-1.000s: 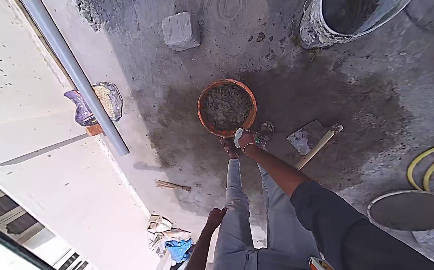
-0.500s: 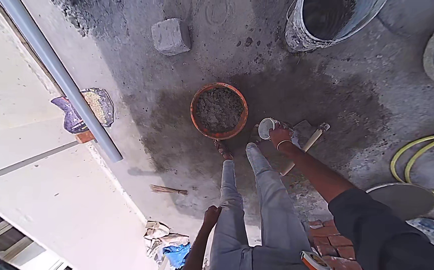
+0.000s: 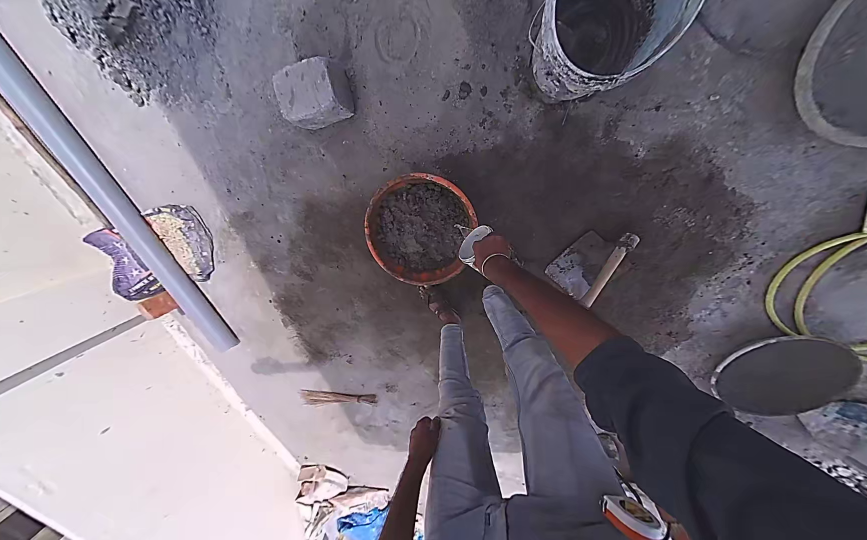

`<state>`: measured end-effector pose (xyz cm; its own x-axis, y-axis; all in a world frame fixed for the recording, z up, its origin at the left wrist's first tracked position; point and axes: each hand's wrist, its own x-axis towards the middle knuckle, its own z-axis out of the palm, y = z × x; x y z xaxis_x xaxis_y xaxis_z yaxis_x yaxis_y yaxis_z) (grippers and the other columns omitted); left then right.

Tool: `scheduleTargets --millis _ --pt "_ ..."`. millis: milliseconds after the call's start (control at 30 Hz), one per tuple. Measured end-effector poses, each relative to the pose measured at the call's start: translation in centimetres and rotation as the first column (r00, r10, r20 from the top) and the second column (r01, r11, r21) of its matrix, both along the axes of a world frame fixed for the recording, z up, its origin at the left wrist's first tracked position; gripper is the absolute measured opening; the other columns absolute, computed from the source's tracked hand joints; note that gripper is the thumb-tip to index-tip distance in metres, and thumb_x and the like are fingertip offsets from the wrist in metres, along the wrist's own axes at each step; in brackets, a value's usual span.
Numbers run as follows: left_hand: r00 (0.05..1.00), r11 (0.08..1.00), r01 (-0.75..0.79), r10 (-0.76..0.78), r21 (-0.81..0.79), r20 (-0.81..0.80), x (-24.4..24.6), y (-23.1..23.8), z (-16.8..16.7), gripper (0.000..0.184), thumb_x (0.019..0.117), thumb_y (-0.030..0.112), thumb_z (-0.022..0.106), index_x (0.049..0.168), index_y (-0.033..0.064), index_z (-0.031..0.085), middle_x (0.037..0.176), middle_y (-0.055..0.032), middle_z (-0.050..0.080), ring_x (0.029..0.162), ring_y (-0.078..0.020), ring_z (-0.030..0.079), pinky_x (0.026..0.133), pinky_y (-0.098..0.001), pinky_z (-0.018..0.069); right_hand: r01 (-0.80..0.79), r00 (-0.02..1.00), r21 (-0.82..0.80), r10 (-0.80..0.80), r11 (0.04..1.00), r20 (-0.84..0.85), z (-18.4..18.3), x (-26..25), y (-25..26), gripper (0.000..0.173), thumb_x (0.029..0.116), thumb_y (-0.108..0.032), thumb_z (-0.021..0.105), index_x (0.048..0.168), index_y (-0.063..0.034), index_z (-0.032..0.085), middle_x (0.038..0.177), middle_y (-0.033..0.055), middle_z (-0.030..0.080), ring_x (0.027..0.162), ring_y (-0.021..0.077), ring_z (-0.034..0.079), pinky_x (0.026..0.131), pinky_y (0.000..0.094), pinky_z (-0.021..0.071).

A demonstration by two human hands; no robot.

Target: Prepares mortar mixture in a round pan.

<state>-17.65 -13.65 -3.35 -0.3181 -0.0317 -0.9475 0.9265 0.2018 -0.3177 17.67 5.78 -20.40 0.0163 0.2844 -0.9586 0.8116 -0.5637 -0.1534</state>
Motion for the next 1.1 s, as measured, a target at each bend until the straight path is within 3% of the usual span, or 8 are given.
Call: scheduleTargets --millis 167,333,600,833,967,1100 --pt "1.000 1.000 -0.031 0.031 0.002 -0.007 0.3 -0.4 -0.1 0.050 0.1106 0.036 0.040 0.114 -0.0054 0.067 0.118 -0.0274 0.068 0.115 -0.0407 0.065 0.099 -0.0599 0.0474 0.008 0.999 0.059 -0.010 0.998 0.044 -0.2 1.0 -2.9 0.040 0.0952 -0.023 0.073 0.122 0.0061 0.067 0.134 0.0329 0.059 0.124 0.0499 0.058 0.097 0.0641 0.0499" --pt "0.999 0.999 -0.044 0.044 0.005 -0.005 0.3 -0.5 -0.3 0.048 0.1095 0.035 0.041 0.112 -0.0049 0.067 0.117 -0.0269 0.068 0.115 -0.0402 0.064 0.098 -0.0596 0.0481 0.013 0.996 0.090 -0.021 0.996 0.092 -1.1 1.0 -6.7 0.049 0.0909 -0.022 0.079 0.125 0.0096 0.063 0.143 0.0352 0.050 0.122 0.0517 0.058 0.096 0.0642 0.0514" --pt "0.998 0.998 -0.056 0.056 0.004 0.003 -0.1 -1.3 -0.4 0.047 0.1094 0.034 0.040 0.114 -0.0044 0.067 0.120 -0.0267 0.067 0.118 -0.0398 0.064 0.100 -0.0597 0.0478 -0.046 0.999 0.081 0.046 0.996 0.001 2.1 -2.4 -1.0 0.042 0.0958 -0.031 0.073 0.118 0.0052 0.069 0.124 0.0297 0.066 0.119 0.0469 0.063 0.096 0.0640 0.0505" --pt "0.998 0.999 -0.053 0.053 0.007 0.016 -0.4 -2.2 -0.5 0.048 0.1093 0.035 0.040 0.114 -0.0043 0.067 0.119 -0.0263 0.067 0.117 -0.0397 0.064 0.099 -0.0597 0.0479 -0.092 0.995 0.078 0.094 0.993 -0.021 2.9 -5.0 5.0 0.056 0.0958 -0.039 0.071 0.130 0.0040 0.064 0.133 0.0299 0.062 0.127 0.0470 0.058 0.100 0.0657 0.0471" --pt "0.998 0.998 -0.058 0.058 0.006 0.026 -0.5 -2.6 -0.6 0.047 0.1095 0.035 0.041 0.114 -0.0045 0.066 0.119 -0.0263 0.067 0.117 -0.0398 0.064 0.099 -0.0591 0.0481 -0.106 0.994 0.086 0.107 0.991 0.001 3.7 -4.5 4.5 0.052 0.0970 -0.039 0.070 0.124 0.0054 0.067 0.130 0.0300 0.064 0.126 0.0466 0.060 0.099 0.0642 0.0485" --pt "0.997 0.998 -0.066 0.066 0.006 0.045 -0.7 -3.0 -0.6 0.047 0.1095 0.034 0.041 0.115 -0.0056 0.066 0.120 -0.0272 0.067 0.118 -0.0405 0.064 0.100 -0.0589 0.0477 -0.003 0.998 0.133 -0.005 0.991 0.059 3.2 -2.7 -0.8 0.048 0.0953 -0.030 0.074 0.120 0.0093 0.065 0.128 0.0336 0.062 0.121 0.0500 0.061 0.096 0.0642 0.0508"
